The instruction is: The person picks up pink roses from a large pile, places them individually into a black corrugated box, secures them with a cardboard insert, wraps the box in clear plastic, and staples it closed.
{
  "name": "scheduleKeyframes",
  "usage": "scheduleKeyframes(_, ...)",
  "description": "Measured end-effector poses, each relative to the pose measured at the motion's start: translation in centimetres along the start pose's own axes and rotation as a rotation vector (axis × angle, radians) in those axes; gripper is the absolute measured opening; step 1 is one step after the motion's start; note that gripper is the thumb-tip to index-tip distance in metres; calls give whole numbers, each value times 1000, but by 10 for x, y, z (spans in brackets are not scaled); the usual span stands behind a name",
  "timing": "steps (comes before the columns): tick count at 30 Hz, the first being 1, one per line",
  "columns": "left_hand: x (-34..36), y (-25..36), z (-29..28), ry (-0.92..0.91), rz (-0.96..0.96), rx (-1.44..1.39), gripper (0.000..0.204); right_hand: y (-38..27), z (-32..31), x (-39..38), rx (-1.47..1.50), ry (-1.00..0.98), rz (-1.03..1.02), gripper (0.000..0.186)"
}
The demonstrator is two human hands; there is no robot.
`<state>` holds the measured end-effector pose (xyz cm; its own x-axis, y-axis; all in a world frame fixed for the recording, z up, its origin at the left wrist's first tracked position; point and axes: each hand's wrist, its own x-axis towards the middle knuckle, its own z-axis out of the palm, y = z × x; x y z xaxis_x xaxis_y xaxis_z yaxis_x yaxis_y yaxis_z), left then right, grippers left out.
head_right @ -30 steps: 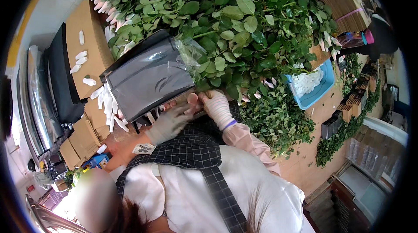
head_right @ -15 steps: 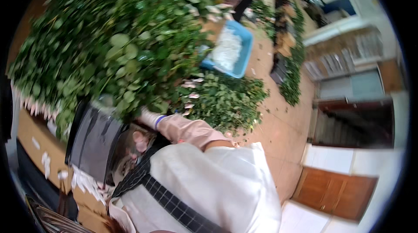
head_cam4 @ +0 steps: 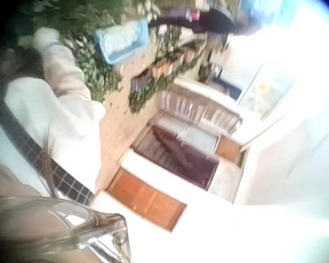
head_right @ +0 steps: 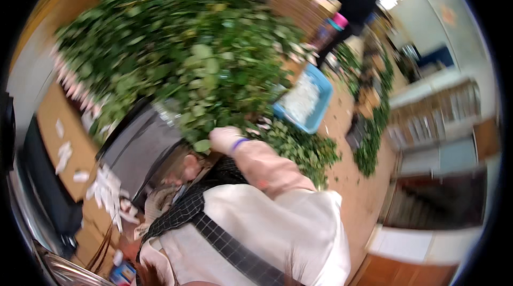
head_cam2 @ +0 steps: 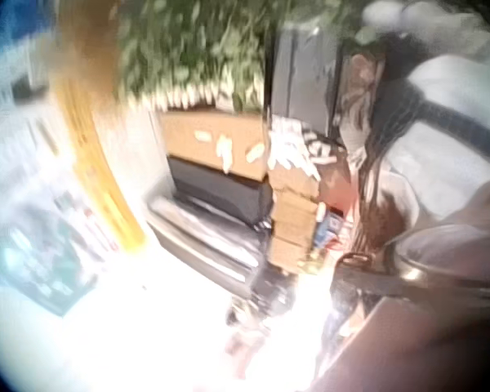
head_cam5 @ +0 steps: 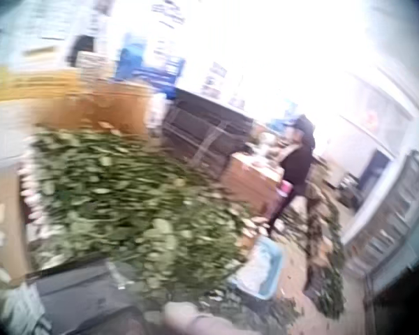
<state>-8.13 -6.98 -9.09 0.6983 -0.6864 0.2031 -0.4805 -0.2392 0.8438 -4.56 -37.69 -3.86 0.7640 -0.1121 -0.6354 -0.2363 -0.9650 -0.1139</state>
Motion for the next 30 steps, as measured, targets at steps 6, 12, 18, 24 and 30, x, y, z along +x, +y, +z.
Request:
scheduleKeyframes(6, -79, 15, 12, 298, -347, 57, 22, -122, -50, -82, 515, -124, -935, 14)
scheduleKeyframes(12, -142, 59, 34, 641, -458, -16, 28, -299, 71, -105, 646, -723, -1422, 32)
scheduleKeyframes(18, -190, 81, 98, 1068, -661, 27, 27, -415, 222, -76, 1156, -1010, -854, 27)
scheduleKeyframes(24, -201, 78, 142, 1216, -755, -43, 25, -473, 221, -77, 565, -1073, -1018, 20)
scheduleKeyframes(30, -213, 88, 146, 1248, -842, 46, 22, -414, 215, -109, 401, -512, -1327, 11)
